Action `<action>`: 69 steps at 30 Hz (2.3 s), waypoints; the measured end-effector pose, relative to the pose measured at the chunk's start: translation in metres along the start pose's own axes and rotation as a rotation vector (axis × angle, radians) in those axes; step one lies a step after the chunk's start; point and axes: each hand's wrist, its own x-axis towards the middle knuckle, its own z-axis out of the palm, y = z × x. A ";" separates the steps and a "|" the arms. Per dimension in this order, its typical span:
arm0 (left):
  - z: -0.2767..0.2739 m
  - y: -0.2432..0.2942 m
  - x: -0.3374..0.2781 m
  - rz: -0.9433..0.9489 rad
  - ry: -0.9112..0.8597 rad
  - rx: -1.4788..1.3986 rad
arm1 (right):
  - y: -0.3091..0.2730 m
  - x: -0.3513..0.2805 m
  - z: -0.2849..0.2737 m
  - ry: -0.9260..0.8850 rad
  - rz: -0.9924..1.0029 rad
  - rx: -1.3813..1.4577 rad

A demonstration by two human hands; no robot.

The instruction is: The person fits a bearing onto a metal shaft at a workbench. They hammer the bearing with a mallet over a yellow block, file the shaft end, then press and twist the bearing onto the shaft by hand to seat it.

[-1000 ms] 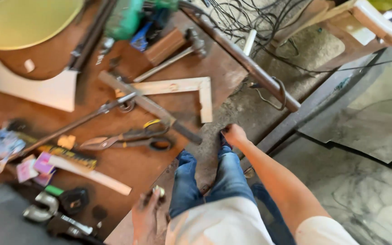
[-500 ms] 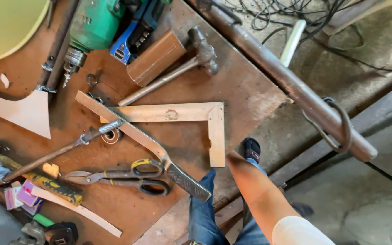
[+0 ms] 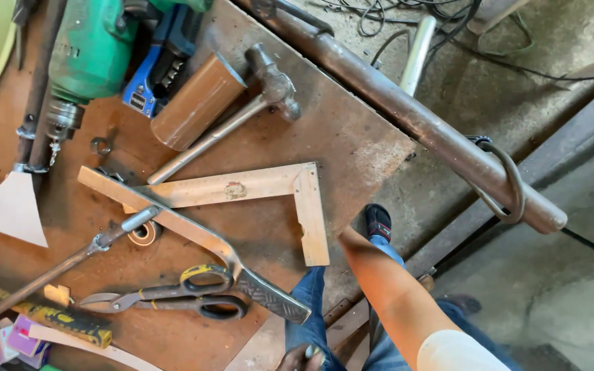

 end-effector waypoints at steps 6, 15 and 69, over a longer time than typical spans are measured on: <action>0.099 0.311 0.199 -0.180 -0.173 0.027 | 0.041 0.002 0.021 0.041 -0.015 0.102; 0.209 0.232 0.340 0.233 -0.191 0.441 | 0.069 -0.030 0.012 0.058 -0.053 0.215; 0.181 0.414 0.194 -0.118 0.263 -1.205 | -0.250 -0.114 -0.392 -0.080 -0.884 -0.761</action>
